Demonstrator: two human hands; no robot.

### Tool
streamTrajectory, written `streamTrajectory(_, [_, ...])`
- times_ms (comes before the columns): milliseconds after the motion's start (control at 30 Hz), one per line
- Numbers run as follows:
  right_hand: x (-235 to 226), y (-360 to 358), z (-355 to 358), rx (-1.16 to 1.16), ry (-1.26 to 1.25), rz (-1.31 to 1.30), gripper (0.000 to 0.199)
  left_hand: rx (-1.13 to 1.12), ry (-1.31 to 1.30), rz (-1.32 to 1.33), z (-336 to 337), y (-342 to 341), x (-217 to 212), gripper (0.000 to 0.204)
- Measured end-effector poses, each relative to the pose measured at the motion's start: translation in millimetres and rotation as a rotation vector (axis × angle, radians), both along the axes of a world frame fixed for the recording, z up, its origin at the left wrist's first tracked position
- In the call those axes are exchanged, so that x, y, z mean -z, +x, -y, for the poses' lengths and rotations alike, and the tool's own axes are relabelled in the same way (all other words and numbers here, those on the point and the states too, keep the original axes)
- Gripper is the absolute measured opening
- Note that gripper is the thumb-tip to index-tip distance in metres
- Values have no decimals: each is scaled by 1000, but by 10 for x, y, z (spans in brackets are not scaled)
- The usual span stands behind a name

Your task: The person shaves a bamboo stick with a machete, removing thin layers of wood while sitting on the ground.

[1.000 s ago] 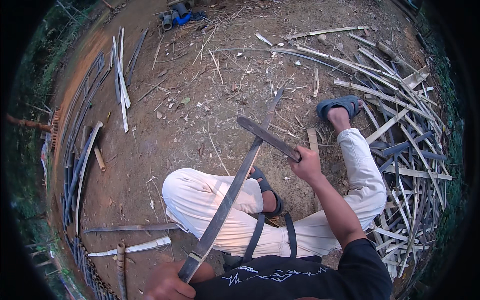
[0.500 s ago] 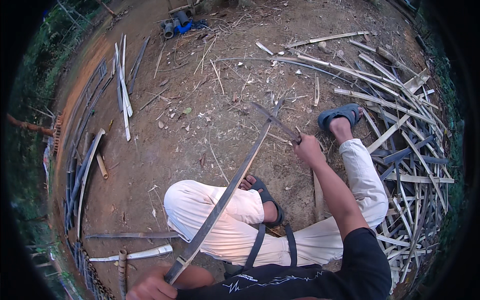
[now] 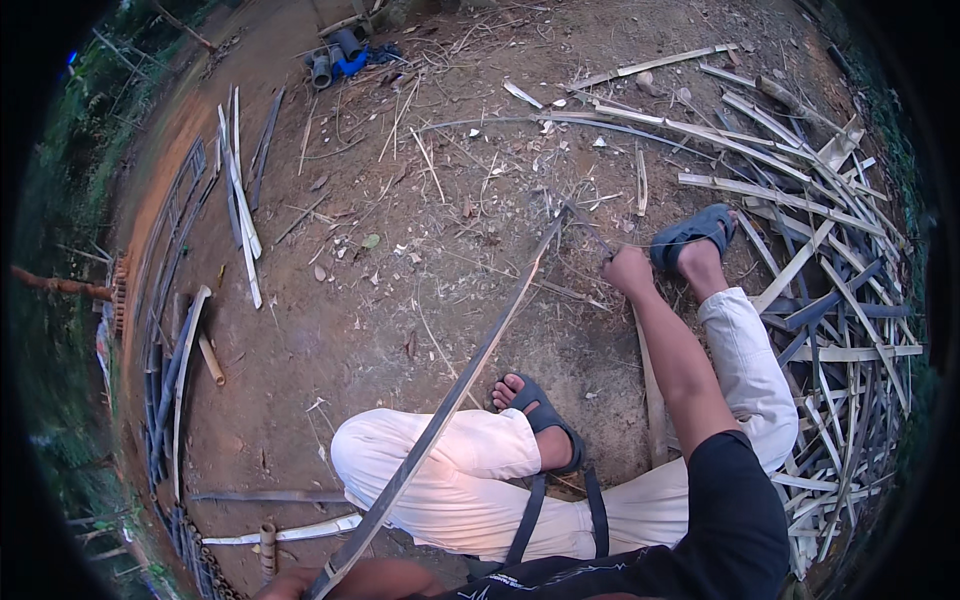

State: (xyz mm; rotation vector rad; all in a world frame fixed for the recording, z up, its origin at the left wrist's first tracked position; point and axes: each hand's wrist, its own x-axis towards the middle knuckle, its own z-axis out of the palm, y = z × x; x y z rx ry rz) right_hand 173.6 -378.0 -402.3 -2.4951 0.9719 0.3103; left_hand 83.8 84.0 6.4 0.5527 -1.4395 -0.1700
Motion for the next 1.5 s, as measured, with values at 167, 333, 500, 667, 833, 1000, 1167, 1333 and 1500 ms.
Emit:
streamTrajectory(167, [36, 96, 222, 107, 72, -79, 34, -44, 50, -62, -76, 2, -17, 24])
streamTrajectory(333, [-137, -446, -133, 57, 114, 57, 36, -35, 88, -89, -152, 1, -17, 20])
streamTrajectory(500, [-812, -1223, -787, -80, 217, 314, 29, -317, -128, -304, -230, -300, 0, 39])
streamTrajectory(667, [-1290, -1838, -1071, -91, 367, 350, 27, -719, -282, -522, -8, -412, -8, 52])
streamTrajectory(833, [-1410, -2170, -1453, -123, 343, 505, 25, -1015, -347, -506, 102, -344, -53, 50])
streamTrajectory(1000, [-1871, -2229, -1887, -201, 440, 556, 28, -974, -310, -507, 121, -416, -102, 41])
streamTrajectory(1167, [-2380, -2224, -2288, -493, 377, 832, 36, -1094, -320, -507, 235, -596, -68, 43])
streamTrajectory(1333, [-2107, -2016, -2030, -443, 220, 732, 30, -1171, -285, -508, 310, -756, -27, 44])
streamTrajectory(1500, [-1600, -1694, -1504, -209, 251, 437, 26, -1180, -307, -546, 300, -873, 60, 43])
